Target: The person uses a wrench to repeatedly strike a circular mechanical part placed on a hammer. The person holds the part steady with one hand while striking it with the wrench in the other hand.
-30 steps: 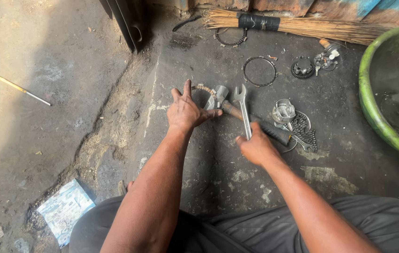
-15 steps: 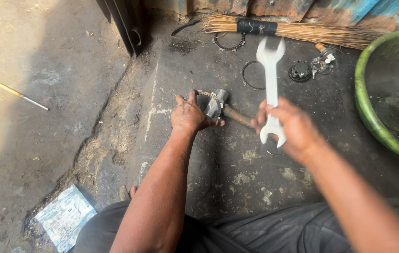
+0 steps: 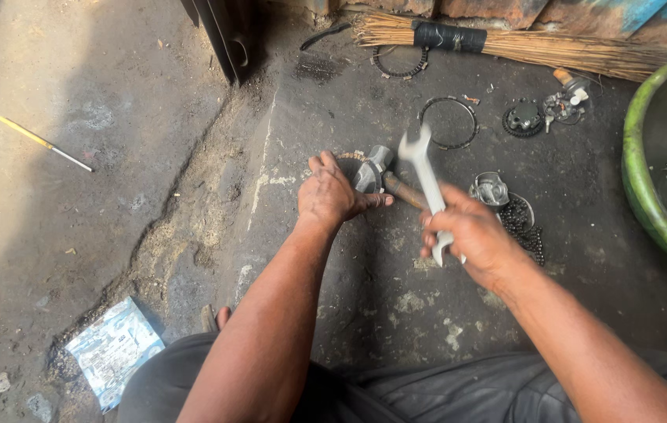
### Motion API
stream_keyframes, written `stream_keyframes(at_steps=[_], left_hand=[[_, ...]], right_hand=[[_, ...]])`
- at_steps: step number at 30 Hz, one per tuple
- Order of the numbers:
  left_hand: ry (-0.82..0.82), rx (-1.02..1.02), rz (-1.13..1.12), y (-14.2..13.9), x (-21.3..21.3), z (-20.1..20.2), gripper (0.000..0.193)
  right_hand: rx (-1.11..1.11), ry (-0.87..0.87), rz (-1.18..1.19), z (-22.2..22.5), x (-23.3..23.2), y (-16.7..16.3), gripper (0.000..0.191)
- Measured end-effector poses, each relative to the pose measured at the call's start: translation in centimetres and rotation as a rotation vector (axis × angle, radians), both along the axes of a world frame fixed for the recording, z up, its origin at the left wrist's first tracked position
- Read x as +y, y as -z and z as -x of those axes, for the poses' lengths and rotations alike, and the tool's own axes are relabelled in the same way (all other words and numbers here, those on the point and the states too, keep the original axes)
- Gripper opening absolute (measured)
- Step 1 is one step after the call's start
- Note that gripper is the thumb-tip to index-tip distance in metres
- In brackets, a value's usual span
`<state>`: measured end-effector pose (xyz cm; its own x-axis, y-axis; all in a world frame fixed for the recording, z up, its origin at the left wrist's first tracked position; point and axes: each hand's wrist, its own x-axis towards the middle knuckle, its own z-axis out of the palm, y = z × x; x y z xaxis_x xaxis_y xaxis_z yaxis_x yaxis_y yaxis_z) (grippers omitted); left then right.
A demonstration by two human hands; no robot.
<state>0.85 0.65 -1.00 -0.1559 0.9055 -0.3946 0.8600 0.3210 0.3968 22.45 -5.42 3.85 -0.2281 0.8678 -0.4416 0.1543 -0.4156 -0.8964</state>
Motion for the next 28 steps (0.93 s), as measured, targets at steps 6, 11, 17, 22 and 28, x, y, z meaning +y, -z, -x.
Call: stream_keyframes(at_steps=[6,11,17,22,28], left_hand=[[-0.047,-0.108,-0.131,2.6,1.5,1.2,0.119],[-0.204,-0.406,0.012,3.0,2.4,2.5,0.050],[-0.374,-0.697,0.150,1.0,1.9,2.7,0.044],[-0.299,-0.752,0.216,-0.2,1.2,2.1,0.043],[-0.296,-0.695,0.217,-6.0,2.1,1.6,0.048]], right_hand=[[0.183,0.162,0.030,-1.6,2.4,-1.3,0.073],[0.161,0.146,0.252,-2.1,2.3,2.3,0.044],[-0.143,0.039,0.287,-1.3,2.5,5.4,0.026],[-0.020,0.059,0.237,-2.0,2.7,3.8,0.037],[-0.027,0.182,0.088,-2.1,1.6,-0.1,0.047]])
